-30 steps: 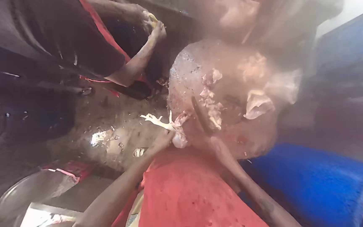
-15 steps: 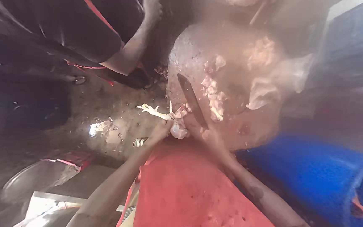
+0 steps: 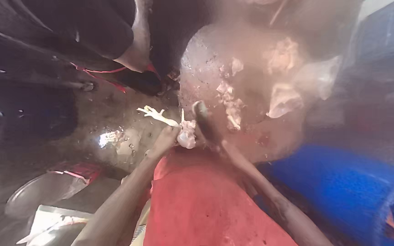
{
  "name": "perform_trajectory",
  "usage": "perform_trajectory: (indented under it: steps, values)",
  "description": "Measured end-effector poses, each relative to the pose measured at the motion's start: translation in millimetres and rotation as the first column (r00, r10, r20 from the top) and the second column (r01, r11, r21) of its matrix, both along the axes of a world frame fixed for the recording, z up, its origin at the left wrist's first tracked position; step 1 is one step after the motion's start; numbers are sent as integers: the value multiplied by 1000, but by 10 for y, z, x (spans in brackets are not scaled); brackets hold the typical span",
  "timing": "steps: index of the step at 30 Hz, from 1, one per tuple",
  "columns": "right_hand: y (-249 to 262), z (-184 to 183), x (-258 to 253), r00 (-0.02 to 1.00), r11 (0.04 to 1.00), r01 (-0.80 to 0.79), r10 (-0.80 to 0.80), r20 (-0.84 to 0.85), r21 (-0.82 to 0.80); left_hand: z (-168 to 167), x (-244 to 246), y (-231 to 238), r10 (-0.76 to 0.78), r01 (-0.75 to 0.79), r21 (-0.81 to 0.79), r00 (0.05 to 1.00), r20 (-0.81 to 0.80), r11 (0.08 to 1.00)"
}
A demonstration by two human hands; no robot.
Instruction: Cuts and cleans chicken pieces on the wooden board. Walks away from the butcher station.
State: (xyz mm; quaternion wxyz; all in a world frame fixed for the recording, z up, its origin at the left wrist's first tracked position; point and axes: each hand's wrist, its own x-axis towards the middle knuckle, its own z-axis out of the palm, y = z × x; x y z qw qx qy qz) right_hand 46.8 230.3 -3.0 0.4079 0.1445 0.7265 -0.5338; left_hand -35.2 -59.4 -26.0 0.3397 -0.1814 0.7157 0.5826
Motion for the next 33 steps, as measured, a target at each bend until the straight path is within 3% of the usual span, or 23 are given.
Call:
perform_trajectory:
  steps: [2,5,8,11,12,14,16,18,22,25,29,33]
  values:
    - [176,-57,154,979,980,198,-196,49,-32,265,-73,-27,60,-59,20,996,-66,998]
    - [328,7,-43,955,953,268,-242,-174,144,421,-318,188,45,-29,86,982,-184,996]
    - [256,373,-295,871,934,330,-246,-426,135,177,-385,526,-101,114,69,980,-171,991]
    - [-6,929,-460,732,937,329,-333,-594,-119,-182,-310,744,7,-5,30,997,-71,1000]
    - [-72,964,-476,689,943,303,-316,-652,-136,-211,-300,778,46,-45,25,997,-56,999]
    - [-155,693,-397,682,970,244,-157,-715,19,-239,-248,814,100,-98,26,993,-59,995]
    - [-191,251,-327,853,960,104,49,-520,261,-271,-197,814,118,-115,39,989,-91,993]
    - [-189,-51,-326,927,947,-35,150,-344,319,-240,-133,775,108,-103,51,988,-107,993]
    - [-179,155,-204,933,977,69,8,-359,201,-116,66,430,224,-215,80,967,-118,973]
    - [12,319,-51,905,967,137,-33,-423,217,-113,61,-28,286,-283,43,943,-169,958]
    - [299,452,-43,982,926,-66,125,-139,372,-107,32,-372,148,-144,42,982,-118,989]
    - [96,593,-157,928,951,-17,130,-350,310,25,14,-440,131,-101,288,988,-87,952]
